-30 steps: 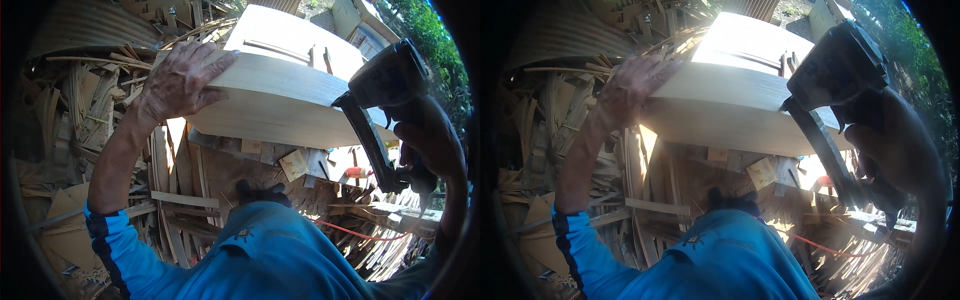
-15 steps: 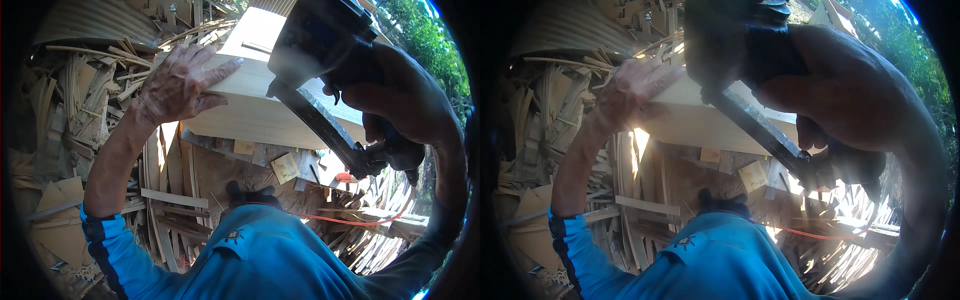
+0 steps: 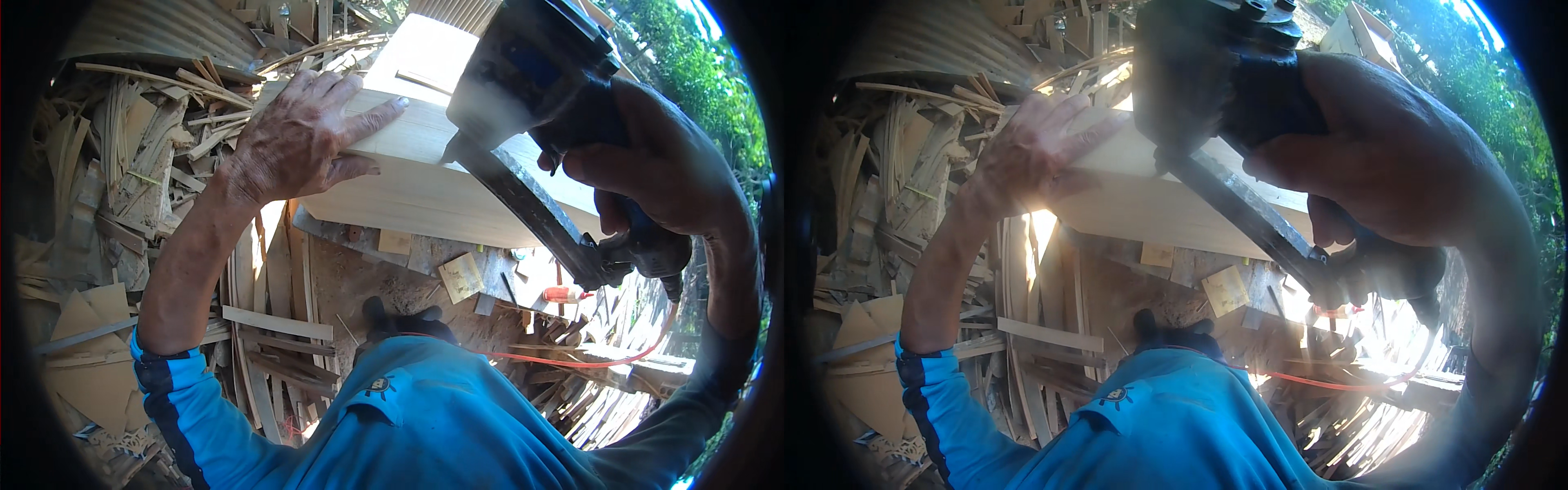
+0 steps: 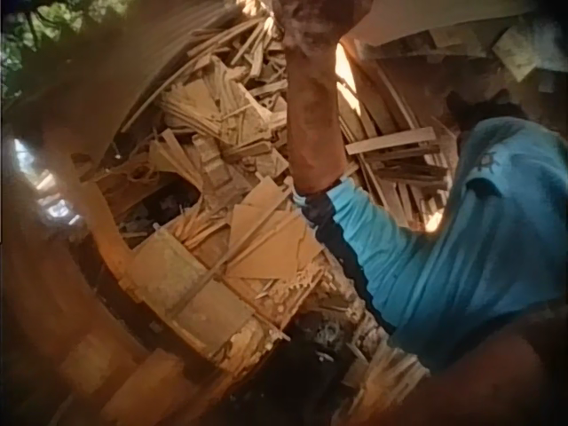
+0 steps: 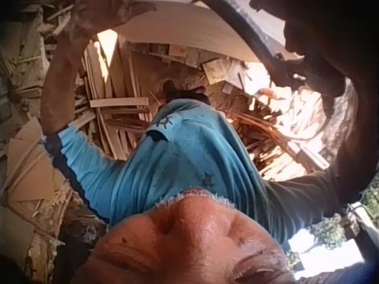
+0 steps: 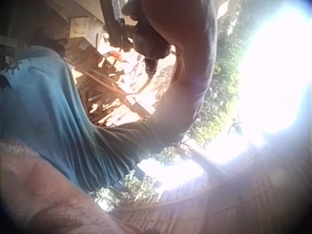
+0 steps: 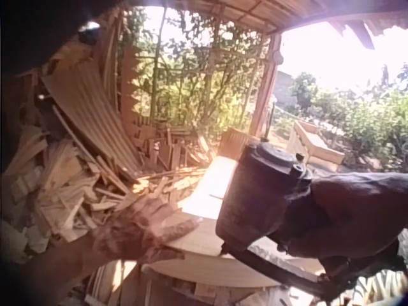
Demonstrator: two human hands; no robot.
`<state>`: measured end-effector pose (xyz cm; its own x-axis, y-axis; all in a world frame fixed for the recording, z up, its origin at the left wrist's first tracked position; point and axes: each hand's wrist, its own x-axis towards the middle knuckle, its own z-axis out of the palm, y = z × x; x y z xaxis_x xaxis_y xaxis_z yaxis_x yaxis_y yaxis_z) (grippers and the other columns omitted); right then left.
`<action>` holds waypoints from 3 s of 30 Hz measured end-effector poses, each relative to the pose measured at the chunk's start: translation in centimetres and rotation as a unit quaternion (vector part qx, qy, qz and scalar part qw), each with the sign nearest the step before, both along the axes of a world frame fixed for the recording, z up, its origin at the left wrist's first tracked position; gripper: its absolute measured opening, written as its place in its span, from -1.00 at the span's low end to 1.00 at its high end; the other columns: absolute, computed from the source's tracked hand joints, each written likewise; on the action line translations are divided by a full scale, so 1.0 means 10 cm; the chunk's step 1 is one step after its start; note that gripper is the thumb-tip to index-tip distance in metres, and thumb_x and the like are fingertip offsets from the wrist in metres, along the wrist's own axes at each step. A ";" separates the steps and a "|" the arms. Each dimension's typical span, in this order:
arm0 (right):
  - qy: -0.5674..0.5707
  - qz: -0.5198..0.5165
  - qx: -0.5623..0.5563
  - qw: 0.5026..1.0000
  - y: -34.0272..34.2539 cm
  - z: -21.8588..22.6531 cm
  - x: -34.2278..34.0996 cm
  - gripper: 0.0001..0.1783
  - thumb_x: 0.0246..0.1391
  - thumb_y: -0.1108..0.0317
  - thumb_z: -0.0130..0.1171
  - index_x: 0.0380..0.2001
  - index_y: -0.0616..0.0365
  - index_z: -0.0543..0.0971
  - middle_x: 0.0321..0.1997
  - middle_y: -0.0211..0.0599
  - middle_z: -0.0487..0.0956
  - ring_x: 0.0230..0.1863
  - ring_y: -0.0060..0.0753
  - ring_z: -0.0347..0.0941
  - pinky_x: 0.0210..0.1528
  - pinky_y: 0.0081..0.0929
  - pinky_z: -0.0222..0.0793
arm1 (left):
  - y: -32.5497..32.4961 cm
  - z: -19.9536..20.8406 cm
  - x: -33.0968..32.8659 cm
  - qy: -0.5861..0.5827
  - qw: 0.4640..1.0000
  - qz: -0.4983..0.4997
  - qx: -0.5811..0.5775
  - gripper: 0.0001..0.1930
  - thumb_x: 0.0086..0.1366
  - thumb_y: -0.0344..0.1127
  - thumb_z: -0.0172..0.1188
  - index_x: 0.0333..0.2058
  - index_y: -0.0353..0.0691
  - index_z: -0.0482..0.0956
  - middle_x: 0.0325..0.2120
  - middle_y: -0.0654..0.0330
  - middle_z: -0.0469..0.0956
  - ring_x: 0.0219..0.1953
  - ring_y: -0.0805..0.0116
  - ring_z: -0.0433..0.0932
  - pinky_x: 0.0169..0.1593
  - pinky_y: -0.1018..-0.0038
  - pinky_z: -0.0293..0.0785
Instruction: The person applies glue to the edges of wooden boards, aligns them together, and secures them using a nail gun. They rotate the structure to attach additional boards and use a hammer to drive in fasteners.
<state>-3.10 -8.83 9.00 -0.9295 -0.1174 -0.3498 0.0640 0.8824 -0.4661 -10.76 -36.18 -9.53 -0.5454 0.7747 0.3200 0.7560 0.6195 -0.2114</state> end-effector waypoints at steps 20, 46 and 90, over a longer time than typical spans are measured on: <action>-0.014 -0.074 -0.018 0.997 -0.08 -0.03 0.11 -0.56 -0.01 0.48 0.19 -0.03 0.41 0.41 -0.29 -0.15 0.64 -0.69 -0.47 0.51 -0.68 -0.53 0.46 | 0.00 0.02 0.00 -0.022 1.000 -0.006 0.011 -0.25 0.21 0.30 0.11 0.34 0.21 0.30 0.16 -0.14 0.37 0.19 -0.10 0.39 0.32 -0.05 0.23; 0.043 -0.110 -0.016 0.993 0.44 0.11 0.62 -0.64 0.17 0.36 0.23 -0.03 0.29 0.43 -0.30 -0.24 0.59 -0.50 -0.33 0.65 -0.53 -0.45 0.53 | 0.06 0.11 0.20 -0.049 0.999 0.015 -0.008 -0.24 0.21 0.30 0.12 0.34 0.17 0.30 0.17 -0.15 0.39 0.23 -0.06 0.36 0.34 -0.04 0.18; 0.068 0.013 -0.078 0.995 -0.49 0.21 0.68 -0.70 0.14 0.39 0.14 -0.09 0.32 0.51 -0.44 -0.34 0.54 -0.70 -0.59 0.45 -0.65 -0.60 0.39 | -0.27 -0.77 0.76 -0.373 0.618 0.040 0.691 -0.40 0.21 -0.34 0.06 0.22 -0.45 0.25 0.17 -0.14 0.36 0.28 0.12 0.31 0.35 0.30 0.12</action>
